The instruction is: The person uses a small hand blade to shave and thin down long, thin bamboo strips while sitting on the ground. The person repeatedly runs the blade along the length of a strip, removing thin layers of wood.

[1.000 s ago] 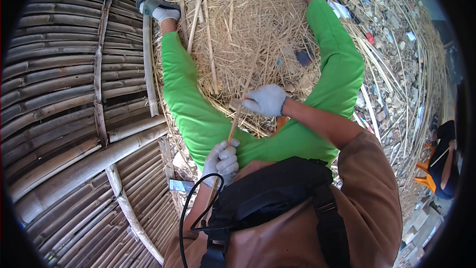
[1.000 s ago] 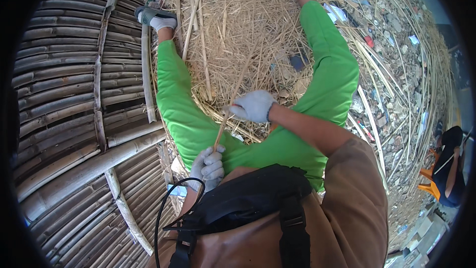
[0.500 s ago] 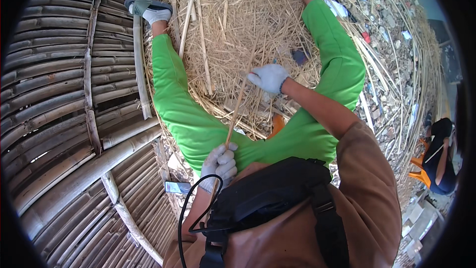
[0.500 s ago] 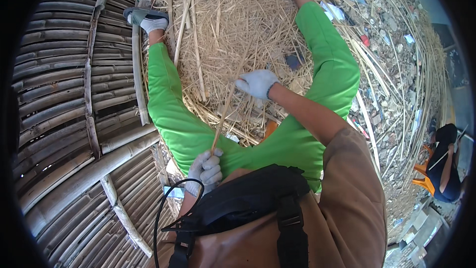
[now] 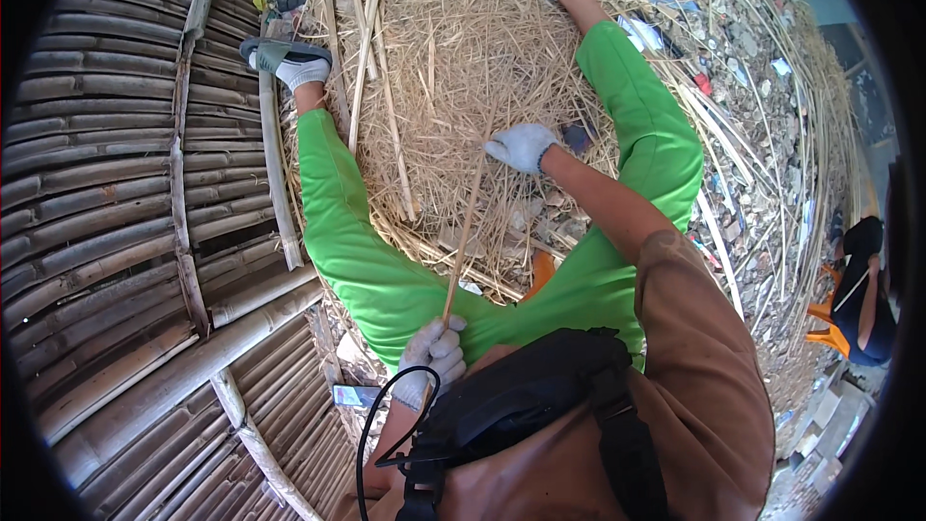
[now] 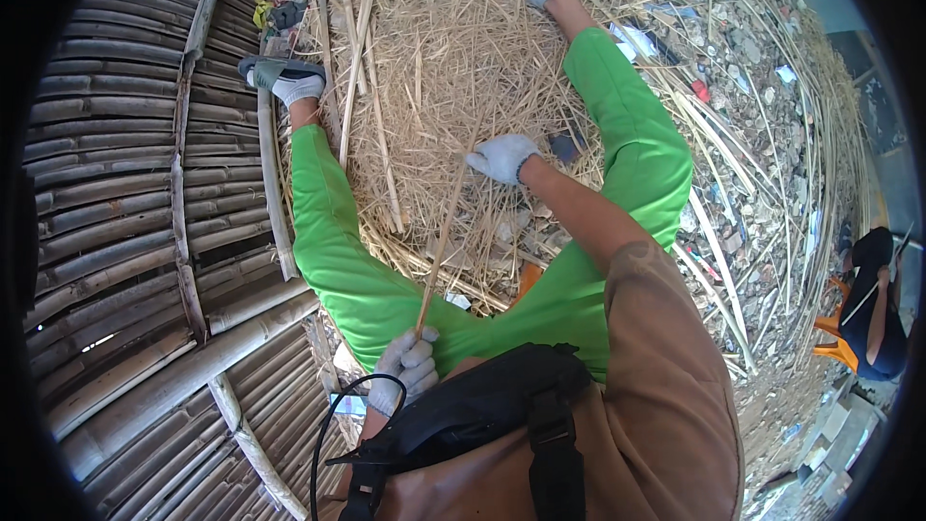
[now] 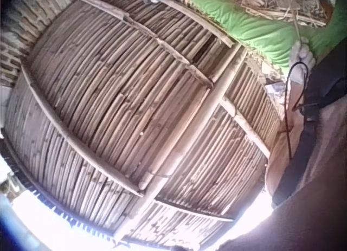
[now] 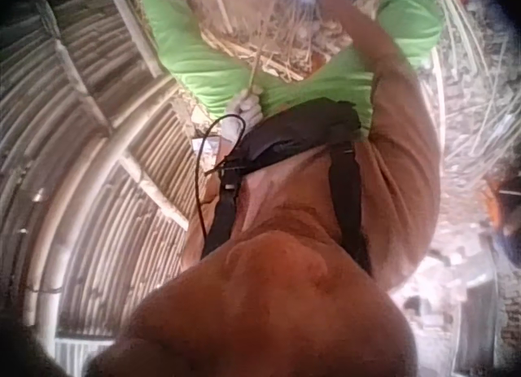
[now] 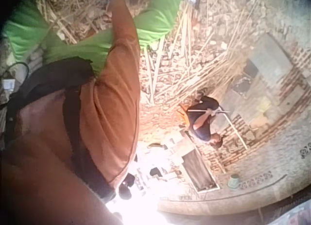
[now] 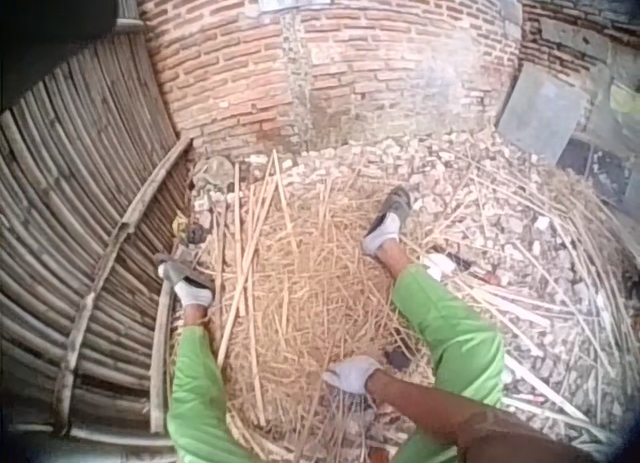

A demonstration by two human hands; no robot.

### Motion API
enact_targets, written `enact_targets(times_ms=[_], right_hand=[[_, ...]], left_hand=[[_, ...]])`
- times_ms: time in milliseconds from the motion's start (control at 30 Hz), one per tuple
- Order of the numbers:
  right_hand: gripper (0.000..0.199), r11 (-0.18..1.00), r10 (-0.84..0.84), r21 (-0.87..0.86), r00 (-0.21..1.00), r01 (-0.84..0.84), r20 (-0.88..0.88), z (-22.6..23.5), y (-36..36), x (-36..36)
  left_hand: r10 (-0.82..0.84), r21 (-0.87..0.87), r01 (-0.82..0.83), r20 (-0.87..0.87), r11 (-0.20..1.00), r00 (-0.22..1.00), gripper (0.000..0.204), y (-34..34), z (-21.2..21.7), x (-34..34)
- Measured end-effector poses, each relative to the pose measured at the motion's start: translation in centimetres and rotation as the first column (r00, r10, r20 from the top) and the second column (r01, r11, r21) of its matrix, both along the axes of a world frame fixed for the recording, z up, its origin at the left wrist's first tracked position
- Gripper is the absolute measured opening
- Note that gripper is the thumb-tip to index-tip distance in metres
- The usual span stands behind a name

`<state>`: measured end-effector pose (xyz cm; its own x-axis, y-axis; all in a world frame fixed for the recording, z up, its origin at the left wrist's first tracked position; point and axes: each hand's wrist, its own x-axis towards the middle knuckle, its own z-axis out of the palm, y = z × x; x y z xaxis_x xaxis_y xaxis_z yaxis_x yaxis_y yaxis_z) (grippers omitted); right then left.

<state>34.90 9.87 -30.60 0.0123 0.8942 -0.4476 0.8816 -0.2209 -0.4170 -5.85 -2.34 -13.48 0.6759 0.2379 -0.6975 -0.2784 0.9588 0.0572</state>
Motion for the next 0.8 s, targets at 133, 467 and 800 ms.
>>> enact_targets(times_ms=[133, 467, 800], right_hand=[[0.063, 0.999, -0.003, 0.033, 1.000, 0.004, -0.012, -1.6, 0.6, 0.7], [0.062, 0.996, -0.088, -0.017, 0.996, 0.088, 0.018, -2.7, 1.8, 3.4], [0.068, 0.984, -0.083, -0.154, 0.993, 0.094, 0.082, -4.1, 4.1, 3.8]], left_hand=[[-0.062, 0.076, 0.066, -0.057, 0.995, 0.996, 0.039, 0.2, 0.8, 0.4], [-0.190, 0.151, 0.248, -0.319, 0.957, 0.929, 0.039, 0.3, 3.3, 1.3], [-0.205, 0.057, 0.220, -0.190, 0.974, 0.960, 0.044, -1.2, 3.9, -4.6]])
